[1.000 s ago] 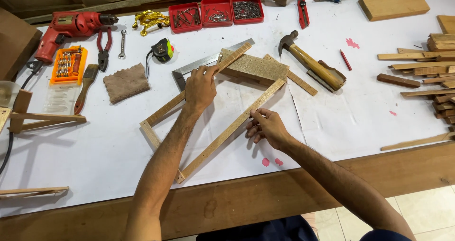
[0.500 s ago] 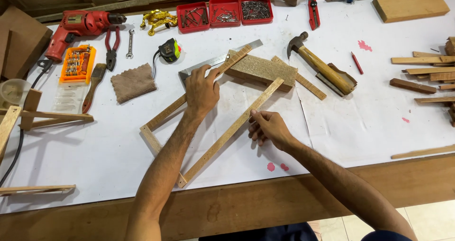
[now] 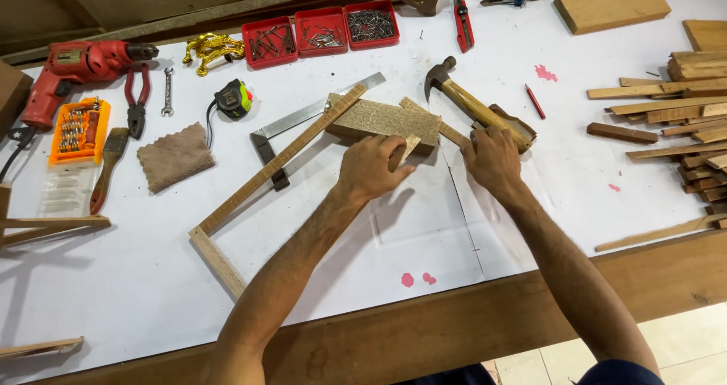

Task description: The person arranges thin wooden sticks into a rectangular frame on a workbench, nails the joints with a hammer, and measures the frame with a metal ruler. They reposition the sticks and press joints together while fastening the corners.

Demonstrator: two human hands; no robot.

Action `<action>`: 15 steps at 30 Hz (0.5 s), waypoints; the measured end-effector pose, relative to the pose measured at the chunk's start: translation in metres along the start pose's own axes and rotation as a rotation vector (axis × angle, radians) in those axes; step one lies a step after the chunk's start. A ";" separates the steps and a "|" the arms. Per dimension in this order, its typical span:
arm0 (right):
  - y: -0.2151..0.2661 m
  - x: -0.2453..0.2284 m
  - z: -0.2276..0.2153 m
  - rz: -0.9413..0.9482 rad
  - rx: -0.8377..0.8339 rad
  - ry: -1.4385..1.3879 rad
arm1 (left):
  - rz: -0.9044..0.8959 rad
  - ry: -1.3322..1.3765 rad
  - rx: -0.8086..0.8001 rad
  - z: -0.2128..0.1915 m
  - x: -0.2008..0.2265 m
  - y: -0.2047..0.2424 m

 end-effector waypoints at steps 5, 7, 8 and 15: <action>-0.010 0.009 0.007 0.107 -0.087 -0.121 | -0.027 0.075 -0.030 0.031 -0.019 0.005; -0.016 0.018 0.001 0.196 -0.174 -0.181 | -0.018 0.096 -0.051 0.032 -0.019 0.005; -0.020 0.021 -0.008 0.223 -0.135 -0.263 | -0.001 0.087 -0.060 0.032 -0.018 0.004; -0.022 -0.042 -0.071 0.384 -0.300 -0.707 | 0.098 -0.012 0.273 0.029 -0.069 -0.014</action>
Point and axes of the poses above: each hand's wrist, its own y-axis away from the middle knuckle, its own z-axis out of the palm, x = y × z, the point moved 3 cm from there along -y, towards the middle knuckle, and after that the axes turned 13 degrees about x, right-handed, at the moved point
